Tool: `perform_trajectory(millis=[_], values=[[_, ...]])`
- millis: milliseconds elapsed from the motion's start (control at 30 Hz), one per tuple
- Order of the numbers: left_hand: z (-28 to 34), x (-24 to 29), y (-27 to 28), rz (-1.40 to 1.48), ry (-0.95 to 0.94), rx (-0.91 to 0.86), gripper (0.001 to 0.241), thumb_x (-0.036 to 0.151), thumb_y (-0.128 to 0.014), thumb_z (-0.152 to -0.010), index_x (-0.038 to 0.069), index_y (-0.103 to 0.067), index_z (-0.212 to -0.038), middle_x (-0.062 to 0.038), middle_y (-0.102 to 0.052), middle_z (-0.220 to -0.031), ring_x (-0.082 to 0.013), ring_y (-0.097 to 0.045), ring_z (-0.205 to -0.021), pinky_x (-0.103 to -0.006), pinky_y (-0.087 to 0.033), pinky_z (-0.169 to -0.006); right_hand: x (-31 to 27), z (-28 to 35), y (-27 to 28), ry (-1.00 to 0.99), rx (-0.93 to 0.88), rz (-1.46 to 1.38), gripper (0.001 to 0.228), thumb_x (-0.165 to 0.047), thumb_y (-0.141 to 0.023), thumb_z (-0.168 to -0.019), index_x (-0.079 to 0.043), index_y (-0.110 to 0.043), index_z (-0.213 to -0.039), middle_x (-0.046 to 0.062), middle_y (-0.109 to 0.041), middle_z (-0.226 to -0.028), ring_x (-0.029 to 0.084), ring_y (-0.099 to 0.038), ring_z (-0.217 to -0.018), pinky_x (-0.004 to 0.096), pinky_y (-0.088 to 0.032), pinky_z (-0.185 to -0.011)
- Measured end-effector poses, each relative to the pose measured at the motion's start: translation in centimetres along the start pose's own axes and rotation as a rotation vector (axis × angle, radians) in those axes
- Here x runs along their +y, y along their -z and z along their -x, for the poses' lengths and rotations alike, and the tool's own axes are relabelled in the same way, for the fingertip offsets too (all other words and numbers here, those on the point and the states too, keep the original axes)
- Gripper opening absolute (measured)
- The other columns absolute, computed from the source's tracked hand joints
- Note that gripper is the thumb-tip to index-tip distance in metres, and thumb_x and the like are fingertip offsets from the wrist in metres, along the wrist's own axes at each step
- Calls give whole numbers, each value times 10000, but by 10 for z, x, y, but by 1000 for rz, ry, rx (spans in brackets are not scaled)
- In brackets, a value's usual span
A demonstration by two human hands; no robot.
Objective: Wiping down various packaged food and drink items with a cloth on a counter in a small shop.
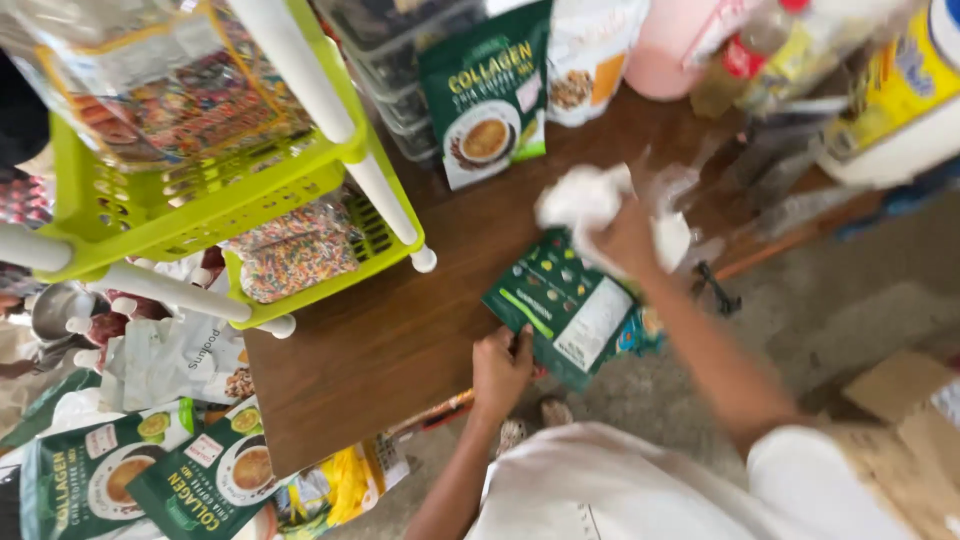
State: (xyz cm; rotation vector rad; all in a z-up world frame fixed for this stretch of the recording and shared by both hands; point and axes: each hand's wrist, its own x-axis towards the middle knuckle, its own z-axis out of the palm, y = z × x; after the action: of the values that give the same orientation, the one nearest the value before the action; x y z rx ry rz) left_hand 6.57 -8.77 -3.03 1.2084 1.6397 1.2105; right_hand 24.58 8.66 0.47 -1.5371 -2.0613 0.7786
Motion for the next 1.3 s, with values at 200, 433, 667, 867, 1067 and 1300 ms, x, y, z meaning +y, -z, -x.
perform_trajectory(millis=[200,433,667,867,1067,1300], values=[[7,-18,0,-127,-452,128,122,47,-672,-932,-58,-673,-870,-178,-677,-716,-251,-688,-604,-392,-533,-532,-21,58,-61,733,-5,129,564,-265,-791,-732,-172,-702,-1281,36,-691,-1359,253,-584,-1336,525,-286,-1214],[6,4,1,0,-27,3,354,175,-673,-979,-25,-605,-695,-142,-672,-561,-199,-770,-569,-369,-549,-434,112,-43,-38,149,152,171,768,-311,-910,-663,62,-608,-1262,203,-687,-1130,348,-641,-1064,451,-461,-990],[-9,6,0,-113,-107,83,360,187,-675,-994,-32,-612,-715,-151,-667,-572,-199,-700,-481,-342,-498,-437,68,-24,30,389,419,-297,358,-176,-661,-1007,19,-703,-1304,160,-764,-1233,246,-721,-1148,376,-557,-1049],[1,1,5,-75,-38,0,106,84,-628,-911,16,-704,-884,-135,-711,-606,-227,-726,-505,-366,-549,-487,-23,94,-38,525,67,-26,593,-279,-705,-770,-216,-642,-1356,136,-552,-1476,302,-474,-1373,489,-303,-1130],[4,-3,4,-216,-404,98,145,3,-713,-778,-11,-727,-921,-215,-722,-778,-360,-718,-695,-395,-565,-588,27,58,-30,584,196,308,598,-365,-837,-642,-319,-697,-1222,31,-594,-1442,280,-443,-1409,651,-68,-1167],[2,-4,6,-144,-61,-25,227,183,-697,-953,-12,-681,-840,-194,-666,-644,-300,-675,-522,-393,-488,-495,186,-14,-35,-7,280,-256,443,-147,-742,-853,-40,-658,-1274,134,-750,-1249,175,-731,-1138,324,-566,-1018]])
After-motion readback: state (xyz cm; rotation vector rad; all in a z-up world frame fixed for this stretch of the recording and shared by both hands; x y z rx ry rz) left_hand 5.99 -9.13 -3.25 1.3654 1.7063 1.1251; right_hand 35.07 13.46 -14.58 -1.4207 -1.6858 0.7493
